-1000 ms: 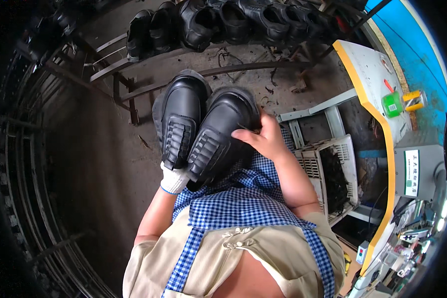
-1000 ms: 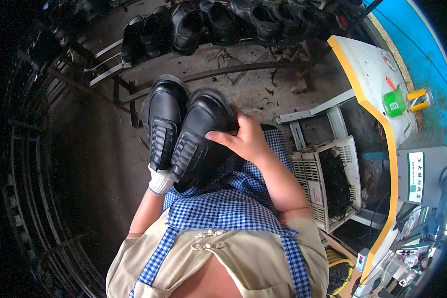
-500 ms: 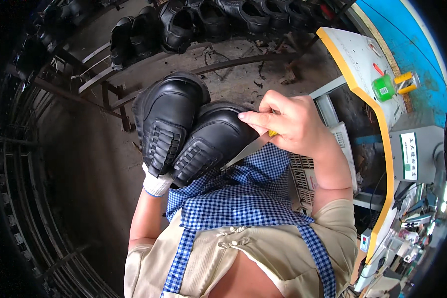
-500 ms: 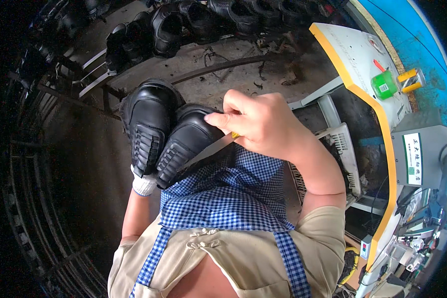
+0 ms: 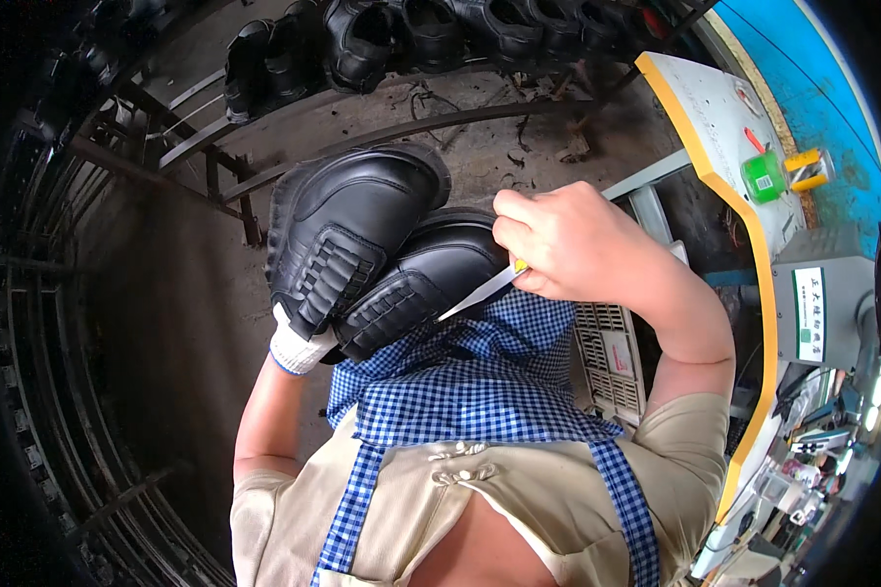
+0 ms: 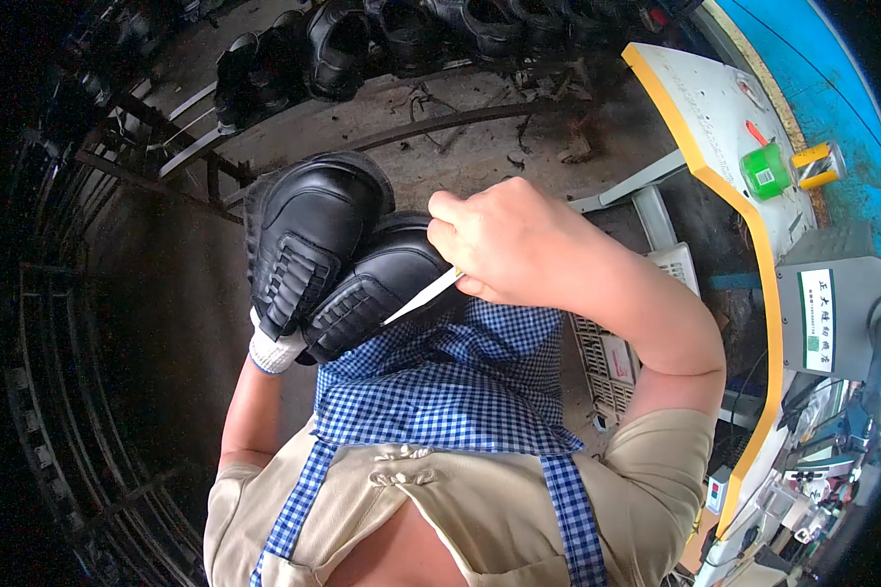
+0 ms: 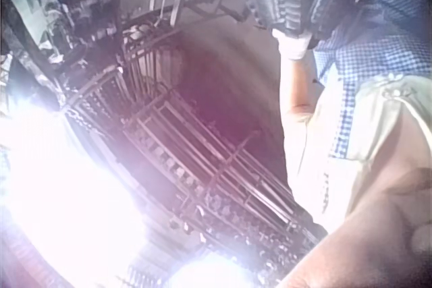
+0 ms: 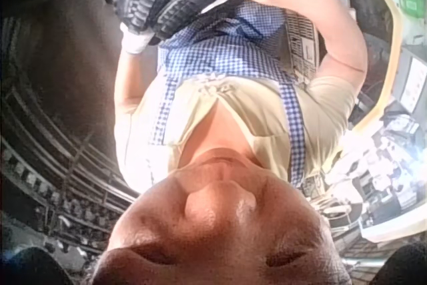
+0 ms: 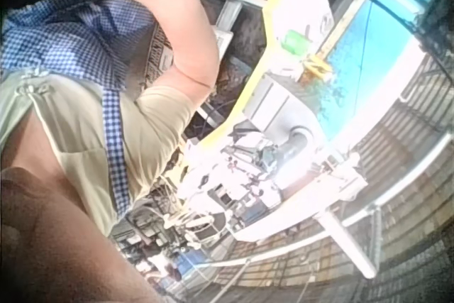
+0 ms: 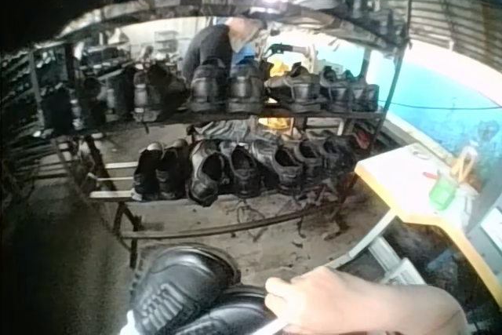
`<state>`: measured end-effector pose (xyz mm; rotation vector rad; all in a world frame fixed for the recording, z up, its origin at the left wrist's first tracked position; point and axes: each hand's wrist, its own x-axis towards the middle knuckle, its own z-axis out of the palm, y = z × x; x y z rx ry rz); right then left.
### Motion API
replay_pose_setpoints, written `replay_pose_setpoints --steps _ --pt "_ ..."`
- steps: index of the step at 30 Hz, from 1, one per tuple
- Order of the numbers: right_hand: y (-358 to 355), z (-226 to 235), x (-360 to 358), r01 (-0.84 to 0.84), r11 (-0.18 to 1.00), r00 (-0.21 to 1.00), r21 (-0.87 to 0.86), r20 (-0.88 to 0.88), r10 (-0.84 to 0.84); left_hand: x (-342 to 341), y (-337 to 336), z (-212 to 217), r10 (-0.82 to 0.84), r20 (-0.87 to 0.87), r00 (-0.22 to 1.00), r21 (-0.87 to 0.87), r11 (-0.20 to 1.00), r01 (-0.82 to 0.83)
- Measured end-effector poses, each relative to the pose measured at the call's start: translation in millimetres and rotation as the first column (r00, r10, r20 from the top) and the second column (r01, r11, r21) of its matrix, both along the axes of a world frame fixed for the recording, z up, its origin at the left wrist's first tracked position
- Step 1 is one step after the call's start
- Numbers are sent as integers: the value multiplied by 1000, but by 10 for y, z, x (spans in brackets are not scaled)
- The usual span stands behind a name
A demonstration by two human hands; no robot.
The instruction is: The person picks up black shoes from a metal rack and uses a small knife to scrape and clean the soles and edges. They handle the shoes one by one, rotating them to access different areas, and then place them back on the rack.
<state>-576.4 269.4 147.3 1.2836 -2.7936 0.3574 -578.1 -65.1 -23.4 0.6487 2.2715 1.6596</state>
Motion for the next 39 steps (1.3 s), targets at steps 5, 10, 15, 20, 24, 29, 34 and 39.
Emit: replay_pose_setpoints --steps 5,10,15,20,24,29,34,39 --pt "100 -236 -95 39 948 976 -316 215 31 24 -47 -66 -18 -322 947 -189 981 -45" --pt "396 -761 -259 395 474 819 -787 536 207 61 -62 188 -117 -627 770 -285 955 -87" --pt "153 -415 -215 214 735 972 -644 67 -224 118 -97 184 -52 -350 935 -252 967 -41" --pt "-164 -340 -300 2 845 984 -535 -148 -96 98 -17 278 -163 -289 943 -319 945 65" --pt "-137 -244 -325 -64 924 976 -377 -217 -21 92 -11 300 -213 -439 873 -354 934 50" --pt "-188 16 -243 -77 985 981 -155 -186 47 169 -40 256 -120 90 989 -30 992 124" --pt "-281 37 -219 -82 994 988 -78 -139 71 115 16 297 -247 329 911 379 919 112" --pt "-247 -138 -258 -91 981 992 -172 -107 73 115 40 305 -221 326 919 356 929 97"
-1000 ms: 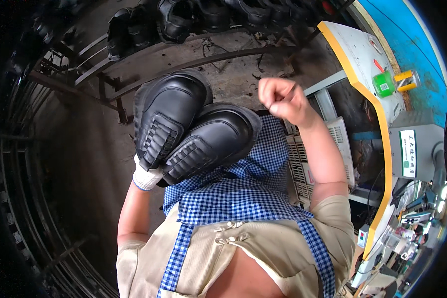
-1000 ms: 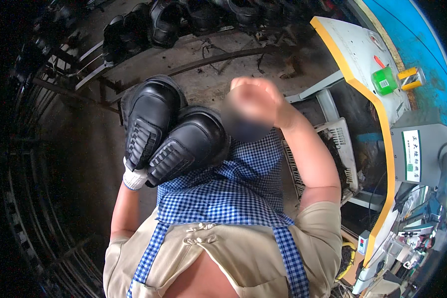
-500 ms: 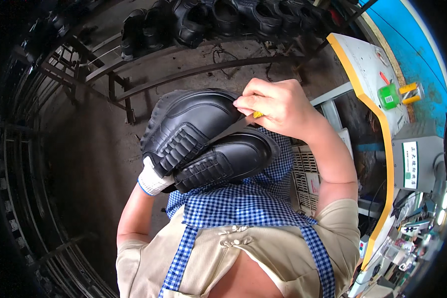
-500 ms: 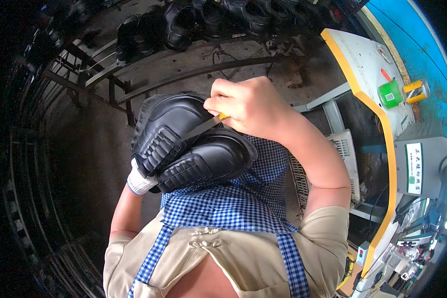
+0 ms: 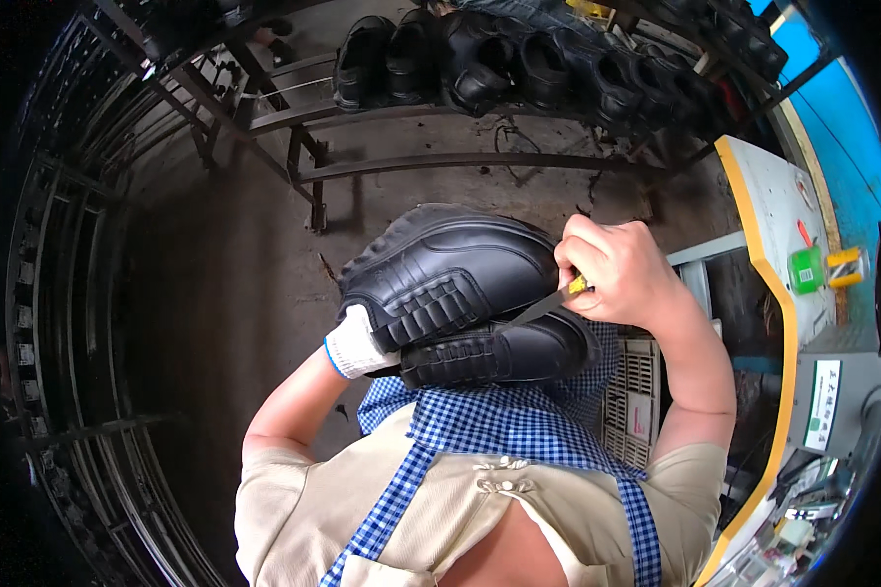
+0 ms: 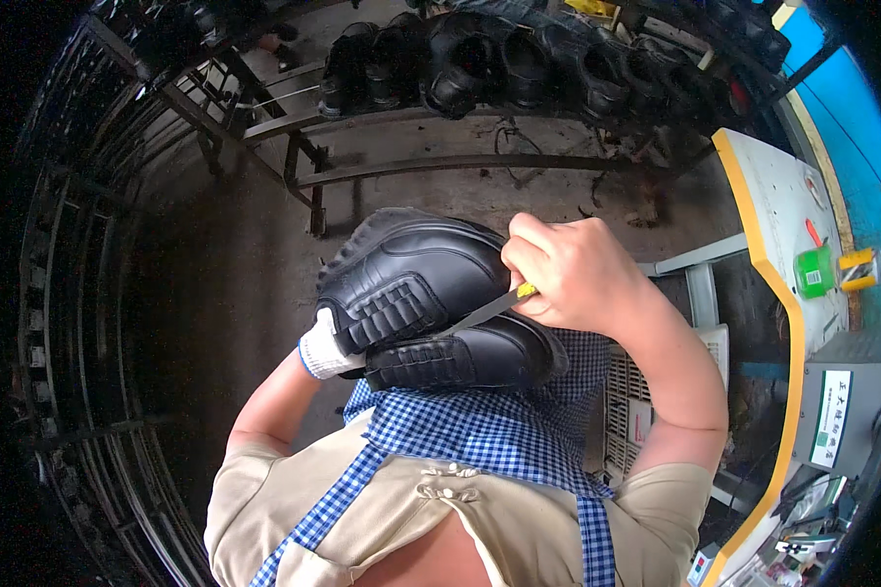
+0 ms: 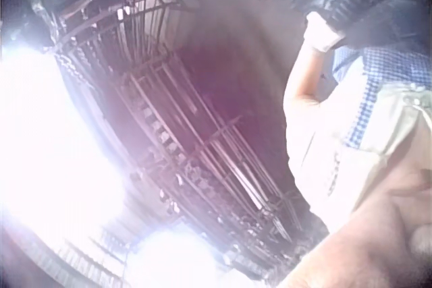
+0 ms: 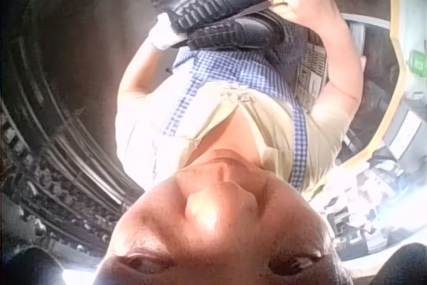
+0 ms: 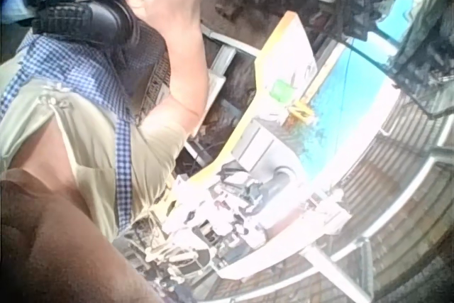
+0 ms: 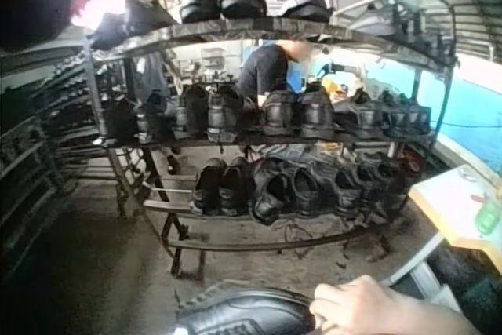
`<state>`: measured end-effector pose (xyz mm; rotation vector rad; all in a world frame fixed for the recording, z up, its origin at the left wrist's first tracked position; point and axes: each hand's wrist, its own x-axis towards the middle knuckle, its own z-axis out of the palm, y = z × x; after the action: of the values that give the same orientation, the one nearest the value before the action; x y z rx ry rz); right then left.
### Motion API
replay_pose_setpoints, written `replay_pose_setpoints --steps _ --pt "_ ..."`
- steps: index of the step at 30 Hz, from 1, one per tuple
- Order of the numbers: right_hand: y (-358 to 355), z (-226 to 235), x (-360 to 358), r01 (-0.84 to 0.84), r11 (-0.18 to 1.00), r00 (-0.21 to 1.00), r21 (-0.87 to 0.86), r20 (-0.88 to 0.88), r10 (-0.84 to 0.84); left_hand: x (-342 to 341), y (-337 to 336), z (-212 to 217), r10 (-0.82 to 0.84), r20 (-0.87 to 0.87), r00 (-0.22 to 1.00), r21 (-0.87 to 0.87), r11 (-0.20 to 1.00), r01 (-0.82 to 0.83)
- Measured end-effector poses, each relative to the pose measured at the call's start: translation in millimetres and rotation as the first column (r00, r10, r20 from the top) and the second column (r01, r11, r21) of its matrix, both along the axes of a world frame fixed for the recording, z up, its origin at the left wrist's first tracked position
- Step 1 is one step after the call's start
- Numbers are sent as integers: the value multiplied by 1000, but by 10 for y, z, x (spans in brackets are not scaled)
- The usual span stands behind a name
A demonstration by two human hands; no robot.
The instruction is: The person picks up black shoes from a metal rack and uses a small knife to scrape and clean the soles and edges. They handle the shoes one by one, rotating them to access different areas, and then place them back on the rack.
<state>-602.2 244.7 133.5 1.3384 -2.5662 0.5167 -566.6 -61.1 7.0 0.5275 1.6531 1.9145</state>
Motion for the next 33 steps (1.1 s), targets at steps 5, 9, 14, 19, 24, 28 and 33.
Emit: replay_pose_setpoints --steps 5,9,14,19,24,28,33 --pt "80 -199 -99 50 926 966 -373 253 49 26 -58 19 -7 -201 980 -140 990 -22" --pt "90 -202 -52 87 856 973 -509 227 36 46 -119 20 -88 -489 868 -348 932 -102" --pt "59 -187 -31 -6 926 1000 -378 -4 5 56 -122 29 -185 -641 745 -439 885 -157" --pt "102 -96 11 6 979 999 -204 -40 -15 37 -95 30 -227 -691 687 -451 878 -164" --pt "37 73 70 11 1000 996 6 -86 -10 55 -83 -12 -169 -593 787 -437 889 -138" --pt "25 65 15 12 998 998 65 -62 -7 39 -67 -13 -167 -576 800 -434 892 -127" --pt "75 -125 -63 -9 993 998 -121 65 16 62 -65 1 -146 -543 827 -434 892 -128"
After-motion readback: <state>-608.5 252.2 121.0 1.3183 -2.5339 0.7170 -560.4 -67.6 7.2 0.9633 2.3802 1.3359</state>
